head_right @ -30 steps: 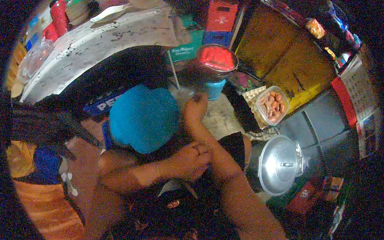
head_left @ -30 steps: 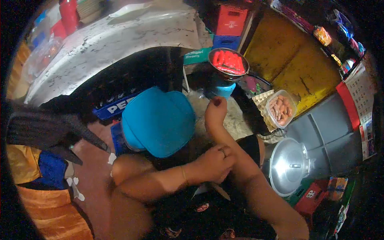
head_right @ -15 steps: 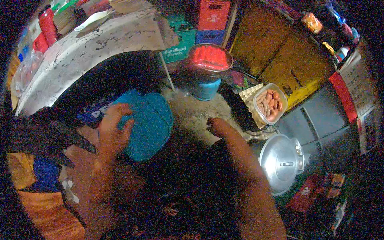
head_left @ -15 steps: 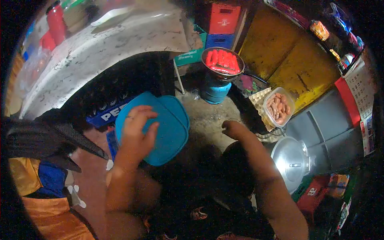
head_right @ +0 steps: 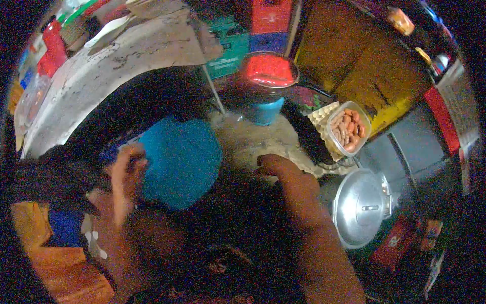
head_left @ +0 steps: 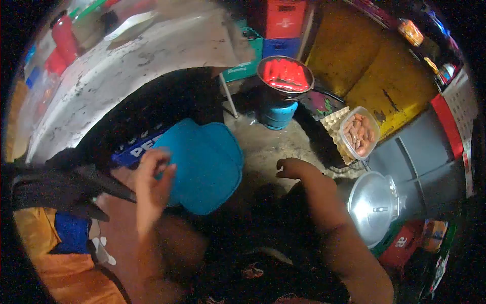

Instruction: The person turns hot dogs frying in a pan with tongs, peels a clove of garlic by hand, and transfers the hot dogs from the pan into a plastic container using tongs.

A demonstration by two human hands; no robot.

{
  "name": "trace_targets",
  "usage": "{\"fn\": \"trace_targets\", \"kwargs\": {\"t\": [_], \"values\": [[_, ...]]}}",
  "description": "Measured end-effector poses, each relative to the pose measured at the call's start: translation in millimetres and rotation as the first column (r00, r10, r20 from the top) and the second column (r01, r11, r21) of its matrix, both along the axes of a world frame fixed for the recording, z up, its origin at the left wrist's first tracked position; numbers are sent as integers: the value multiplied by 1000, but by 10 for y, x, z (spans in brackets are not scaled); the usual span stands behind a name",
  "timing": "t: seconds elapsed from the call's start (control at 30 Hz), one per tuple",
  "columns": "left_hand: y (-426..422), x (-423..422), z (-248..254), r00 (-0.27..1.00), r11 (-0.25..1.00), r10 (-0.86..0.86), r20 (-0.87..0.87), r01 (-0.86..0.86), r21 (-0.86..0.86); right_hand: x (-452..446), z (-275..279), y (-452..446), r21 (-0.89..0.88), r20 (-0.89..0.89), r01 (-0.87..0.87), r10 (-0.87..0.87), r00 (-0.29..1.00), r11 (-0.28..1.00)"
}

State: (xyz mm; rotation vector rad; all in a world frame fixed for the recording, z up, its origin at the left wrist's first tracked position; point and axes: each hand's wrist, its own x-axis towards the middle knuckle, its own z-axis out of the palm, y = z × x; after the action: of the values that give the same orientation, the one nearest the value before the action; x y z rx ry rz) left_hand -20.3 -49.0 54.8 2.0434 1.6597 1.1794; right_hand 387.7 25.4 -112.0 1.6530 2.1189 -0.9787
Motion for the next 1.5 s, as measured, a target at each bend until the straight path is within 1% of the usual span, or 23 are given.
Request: {"fn": "trace_targets", "kwargs": {"t": [0.07,0.13,0.2,0.3,0.37,0.47,0.63,0.67,0.73,0.8,0.9,1.0,1.03,1.1,1.13,1.17,1.2,1.23,1.27,1.3,1.33,1.4,1.5], "values": [[32,201,7,997,989,-50,-55,57,133,49,-54,23,64,-27,5,-3,1000,998],[-18,523,105,949,972,-201,245,161,171,4,-41,31,72,-38,39,-36,999,997],[-125,796,471,930,917,-317,185,250,310,-36,-120,63,80,-2,-37,37,999,996],[-280,1137,940,770,804,-558,311,408,432,59,-587,166,42,-79,-39,42,996,998],[-246,1329,1142,601,654,-742,297,552,517,-19,-328,177,-10,-53,-26,26,998,1000],[-288,1637,1284,426,508,-858,288,611,607,12,-278,189,-32,-24,-12,11,1000,999],[-348,1835,1331,392,455,-889,235,716,530,192,-409,258,-43,2,33,-33,999,999],[-355,1869,1335,400,453,-890,217,739,498,133,-306,242,-76,5,47,-47,999,996],[-376,1947,1356,419,447,-893,167,778,441,104,-244,208,-38,-9,32,-32,999,999],[-418,2002,1408,435,442,-894,109,813,380,94,-174,131,104,-35,-16,19,999,994],[-437,2122,1484,467,444,-884,-20,851,279,-24,-8,118,28,24,19,-19,1000,999],[-439,2142,1504,509,486,-851,-131,856,176,60,-175,153,30,8,45,-45,999,999],[-416,2120,1435,539,522,-829,-150,842,137,140,-290,197,24,-79,60,-58,995,998],[-353,1976,1176,616,613,-782,-95,787,66,347,-674,249,4,-255,88,-84,963,996],[-327,1874,917,671,675,-737,84,722,155,453,-891,270,-10,-340,100,-97,935,995],[-260,1724,673,686,700,-715,139,699,147,533,-1044,290,-26,-421,112,-113,900,993],[-189,1538,444,695,720,-693,195,680,137,469,-882,248,-27,-386,110,-112,915,994],[-130,1344,221,763,778,-625,165,627,49,444,-787,224,-28,-351,108,-111,930,994],[-88,1150,39,820,824,-558,123,566,-36,204,-206,91,-13,-198,90,-91,976,996],[-66,974,-67,861,849,-481,168,505,-155,66,147,17,-2,-37,74,-74,997,997],[-38,821,-156,896,855,-397,200,440,-275,81,142,30,-9,-20,72,-72,997,997],[9,593,-384,943,866,-192,271,292,-406,94,51,58,-21,10,73,-73,997,997],[59,492,-395,990,911,-96,107,131,-391,104,-95,48,86,-15,28,-27,1000,996]]}}
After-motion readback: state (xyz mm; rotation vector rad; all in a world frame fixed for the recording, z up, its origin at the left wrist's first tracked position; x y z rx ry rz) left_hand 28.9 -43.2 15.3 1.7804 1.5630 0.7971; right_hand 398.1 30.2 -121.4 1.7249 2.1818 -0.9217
